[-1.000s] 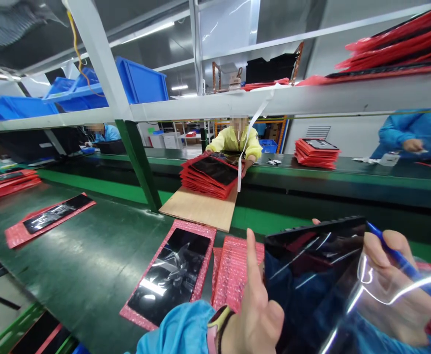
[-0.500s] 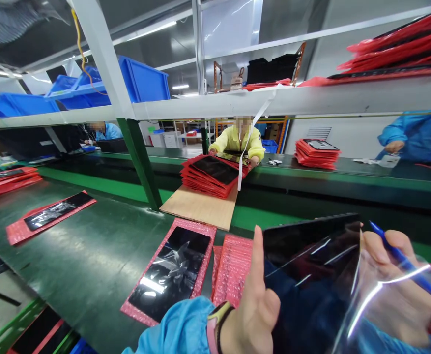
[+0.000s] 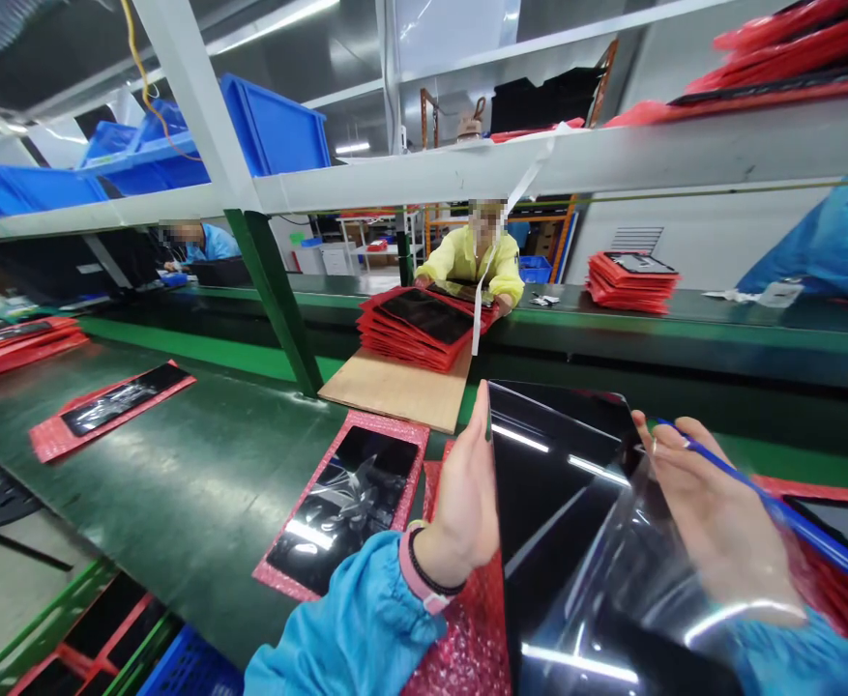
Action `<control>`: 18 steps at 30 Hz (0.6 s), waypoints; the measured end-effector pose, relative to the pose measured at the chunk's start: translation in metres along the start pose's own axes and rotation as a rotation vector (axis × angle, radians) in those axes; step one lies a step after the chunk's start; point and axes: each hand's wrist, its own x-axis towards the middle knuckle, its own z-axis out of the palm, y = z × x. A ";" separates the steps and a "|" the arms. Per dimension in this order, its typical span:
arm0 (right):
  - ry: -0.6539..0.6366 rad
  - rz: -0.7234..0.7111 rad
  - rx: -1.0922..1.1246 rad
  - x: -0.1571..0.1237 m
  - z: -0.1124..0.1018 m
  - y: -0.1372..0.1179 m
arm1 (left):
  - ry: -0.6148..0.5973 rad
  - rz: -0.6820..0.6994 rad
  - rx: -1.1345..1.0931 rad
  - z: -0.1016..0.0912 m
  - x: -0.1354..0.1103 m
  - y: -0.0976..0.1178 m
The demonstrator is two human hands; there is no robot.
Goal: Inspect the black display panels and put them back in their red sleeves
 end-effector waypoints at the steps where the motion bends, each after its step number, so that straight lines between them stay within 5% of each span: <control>1: -0.006 0.002 -0.014 -0.003 0.002 -0.001 | -0.004 0.008 0.001 -0.001 0.001 0.000; 7: -0.136 0.019 -0.142 -0.020 0.002 0.019 | 0.021 0.015 0.032 -0.023 0.001 -0.006; 11: -0.132 0.150 -0.181 -0.027 -0.015 0.059 | 0.030 -0.133 0.118 -0.068 -0.005 -0.004; 18: -0.146 0.080 -0.287 -0.049 -0.039 0.125 | 0.211 -0.371 0.522 -0.141 -0.033 -0.002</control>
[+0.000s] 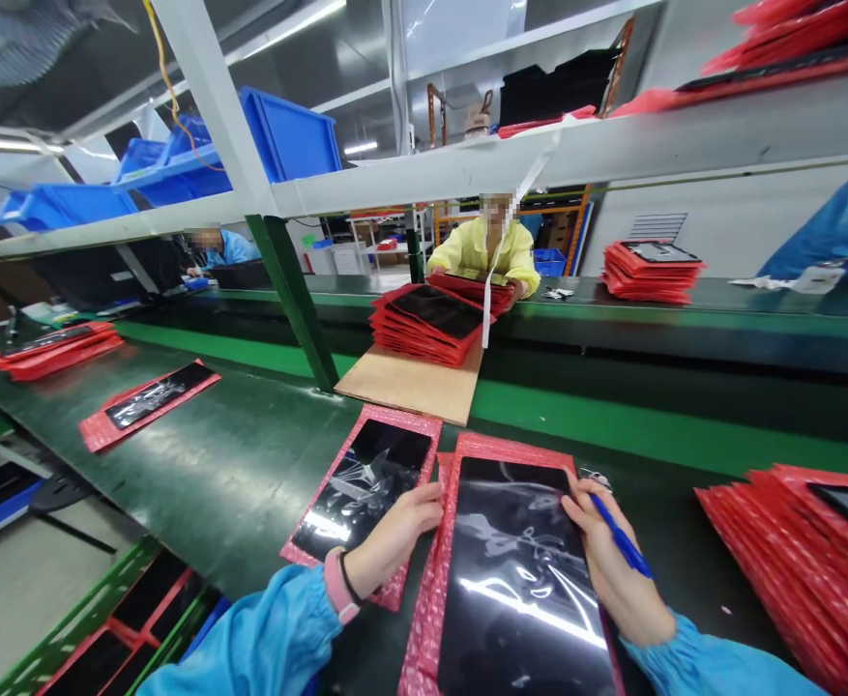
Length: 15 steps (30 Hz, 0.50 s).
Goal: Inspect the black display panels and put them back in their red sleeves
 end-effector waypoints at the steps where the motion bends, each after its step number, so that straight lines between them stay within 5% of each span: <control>1: 0.001 -0.023 -0.027 -0.002 0.002 0.005 | -0.002 -0.021 0.023 -0.003 -0.002 -0.003; 15: -0.088 -0.269 -0.369 -0.030 -0.004 0.022 | -0.038 -0.242 0.279 0.010 0.007 0.004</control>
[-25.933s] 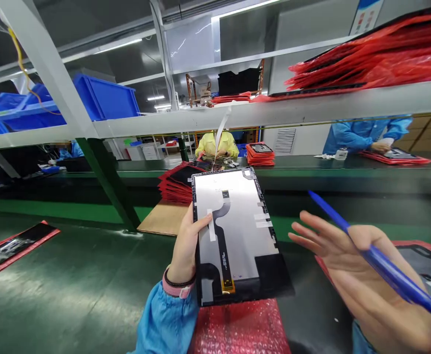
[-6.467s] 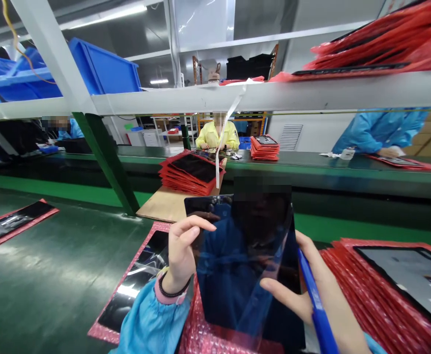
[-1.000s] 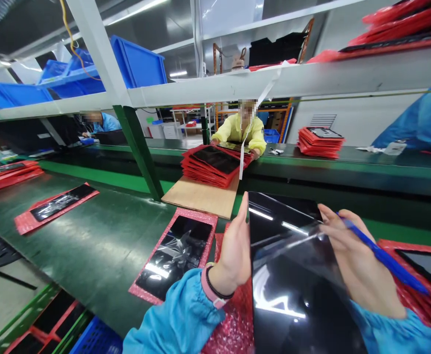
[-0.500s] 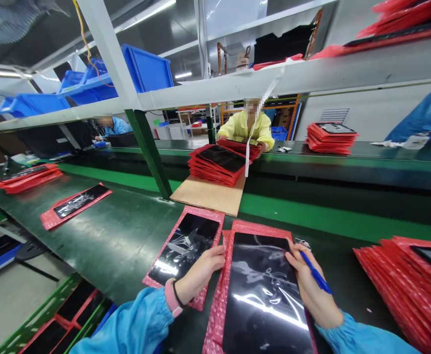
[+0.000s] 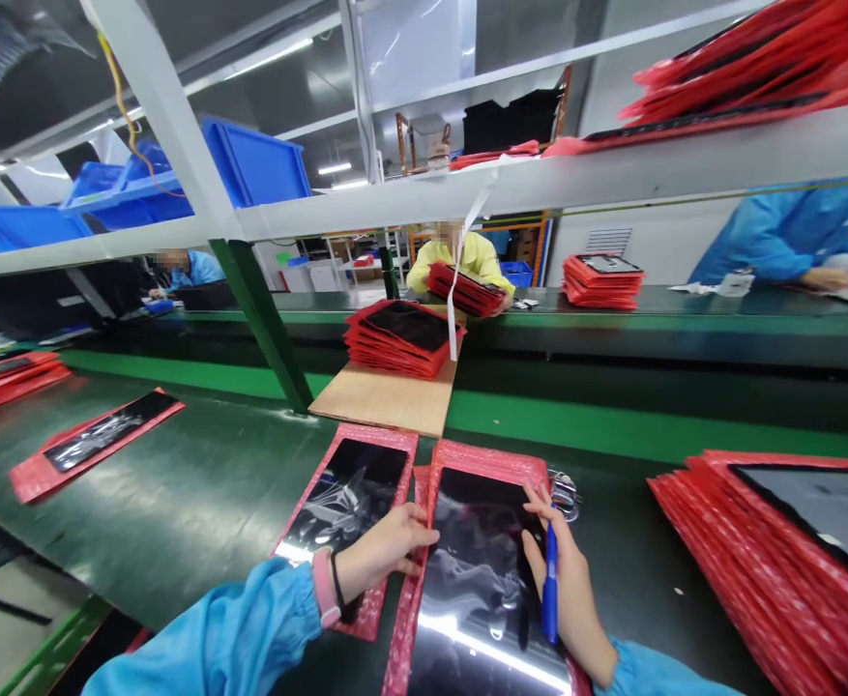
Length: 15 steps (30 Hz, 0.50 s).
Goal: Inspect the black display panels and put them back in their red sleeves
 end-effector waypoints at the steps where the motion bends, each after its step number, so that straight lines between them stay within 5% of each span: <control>1: 0.005 -0.006 -0.002 0.000 0.000 0.001 | -0.002 0.007 0.014 0.003 0.001 0.002; 11: 0.034 -0.032 0.064 -0.001 -0.001 -0.002 | 0.052 0.106 -0.117 0.006 -0.002 -0.002; 15: 0.024 -0.016 0.092 -0.003 -0.003 -0.008 | -0.144 0.117 -0.183 0.020 -0.007 0.014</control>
